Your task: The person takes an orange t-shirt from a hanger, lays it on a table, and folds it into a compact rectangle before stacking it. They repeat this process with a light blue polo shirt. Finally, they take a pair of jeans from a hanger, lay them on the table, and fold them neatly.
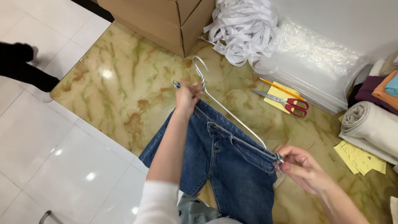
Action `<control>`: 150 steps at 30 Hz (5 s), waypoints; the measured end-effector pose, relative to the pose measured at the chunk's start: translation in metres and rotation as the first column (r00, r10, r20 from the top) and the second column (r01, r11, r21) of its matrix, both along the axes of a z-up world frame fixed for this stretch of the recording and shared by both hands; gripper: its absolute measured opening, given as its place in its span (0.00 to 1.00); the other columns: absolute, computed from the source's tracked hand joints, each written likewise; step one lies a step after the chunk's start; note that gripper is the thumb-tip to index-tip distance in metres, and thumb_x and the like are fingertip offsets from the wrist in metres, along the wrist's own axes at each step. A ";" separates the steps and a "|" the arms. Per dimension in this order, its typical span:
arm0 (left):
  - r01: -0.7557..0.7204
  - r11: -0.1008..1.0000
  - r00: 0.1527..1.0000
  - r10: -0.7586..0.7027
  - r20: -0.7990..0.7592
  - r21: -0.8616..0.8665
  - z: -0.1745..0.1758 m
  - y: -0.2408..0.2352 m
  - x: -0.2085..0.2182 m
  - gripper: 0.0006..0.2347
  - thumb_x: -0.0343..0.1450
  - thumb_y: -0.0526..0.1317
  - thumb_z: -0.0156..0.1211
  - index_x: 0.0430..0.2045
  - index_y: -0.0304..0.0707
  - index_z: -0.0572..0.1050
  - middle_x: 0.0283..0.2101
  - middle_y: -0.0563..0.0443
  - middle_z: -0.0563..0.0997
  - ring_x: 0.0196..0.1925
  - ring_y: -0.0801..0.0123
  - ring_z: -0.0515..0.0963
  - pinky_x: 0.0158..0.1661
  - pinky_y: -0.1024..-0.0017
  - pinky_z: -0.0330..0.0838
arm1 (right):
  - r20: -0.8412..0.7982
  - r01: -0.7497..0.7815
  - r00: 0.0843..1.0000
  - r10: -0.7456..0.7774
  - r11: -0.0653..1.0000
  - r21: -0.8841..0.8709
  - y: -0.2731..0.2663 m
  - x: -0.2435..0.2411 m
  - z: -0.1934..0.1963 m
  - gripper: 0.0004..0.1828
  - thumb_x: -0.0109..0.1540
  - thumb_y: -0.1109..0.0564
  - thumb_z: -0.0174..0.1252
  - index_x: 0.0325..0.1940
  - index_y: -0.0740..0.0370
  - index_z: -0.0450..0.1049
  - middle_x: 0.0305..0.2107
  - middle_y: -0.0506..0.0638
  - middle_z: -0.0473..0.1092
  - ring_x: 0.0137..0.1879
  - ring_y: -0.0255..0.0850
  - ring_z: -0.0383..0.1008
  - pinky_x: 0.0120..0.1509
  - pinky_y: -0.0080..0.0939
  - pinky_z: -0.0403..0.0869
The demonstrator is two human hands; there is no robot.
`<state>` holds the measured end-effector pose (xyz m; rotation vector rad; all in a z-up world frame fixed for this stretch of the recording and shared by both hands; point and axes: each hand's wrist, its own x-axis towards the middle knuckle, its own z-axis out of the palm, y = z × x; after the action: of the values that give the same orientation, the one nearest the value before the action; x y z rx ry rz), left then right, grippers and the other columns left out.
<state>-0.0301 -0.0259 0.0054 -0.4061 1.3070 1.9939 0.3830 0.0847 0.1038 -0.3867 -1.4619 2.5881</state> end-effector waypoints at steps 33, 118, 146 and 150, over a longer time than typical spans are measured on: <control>0.496 0.719 -0.569 -0.155 -0.808 -0.487 0.108 0.002 0.145 0.21 0.70 0.58 0.56 0.14 0.43 0.70 0.19 0.52 0.77 0.29 0.54 0.77 0.36 0.61 0.70 | 0.504 -0.306 0.844 0.181 0.936 0.175 0.016 -0.009 0.047 0.25 0.56 0.72 0.71 0.59 0.71 0.79 0.31 0.58 0.82 0.33 0.43 0.79 0.40 0.43 0.80; 0.580 0.732 -0.273 -0.239 -0.932 -0.357 0.179 -0.046 0.136 0.20 0.66 0.53 0.72 0.09 0.44 0.72 0.32 0.57 0.79 0.31 0.56 0.81 0.36 0.63 0.73 | 0.041 -0.191 0.978 0.203 0.813 0.550 -0.007 -0.044 0.081 0.39 0.44 0.59 0.86 0.56 0.72 0.78 0.52 0.53 0.66 0.33 0.35 0.64 0.36 0.38 0.67; 0.332 0.479 0.512 -0.815 -0.272 -0.813 -0.029 -0.088 0.012 0.13 0.71 0.49 0.44 0.27 0.40 0.70 0.39 0.38 0.78 0.43 0.46 0.77 0.43 0.53 0.69 | 0.018 0.265 0.863 -0.504 0.483 0.834 -0.089 0.001 -0.044 0.12 0.63 0.61 0.62 0.25 0.67 0.76 0.33 0.51 0.75 0.37 0.36 0.71 0.44 0.33 0.66; 0.288 0.668 0.487 -0.719 -0.496 -0.686 -0.036 -0.099 0.024 0.12 0.72 0.43 0.44 0.18 0.42 0.57 0.24 0.44 0.68 0.30 0.52 0.71 0.36 0.54 0.61 | -0.027 0.299 0.875 -0.483 0.495 0.816 -0.092 -0.001 -0.042 0.16 0.66 0.61 0.57 0.23 0.66 0.72 0.30 0.51 0.74 0.36 0.35 0.71 0.46 0.32 0.67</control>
<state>-0.0058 -0.1247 -0.0305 0.6501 2.1743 1.2101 0.3817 -0.0075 0.0620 -0.7505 -2.1106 1.3284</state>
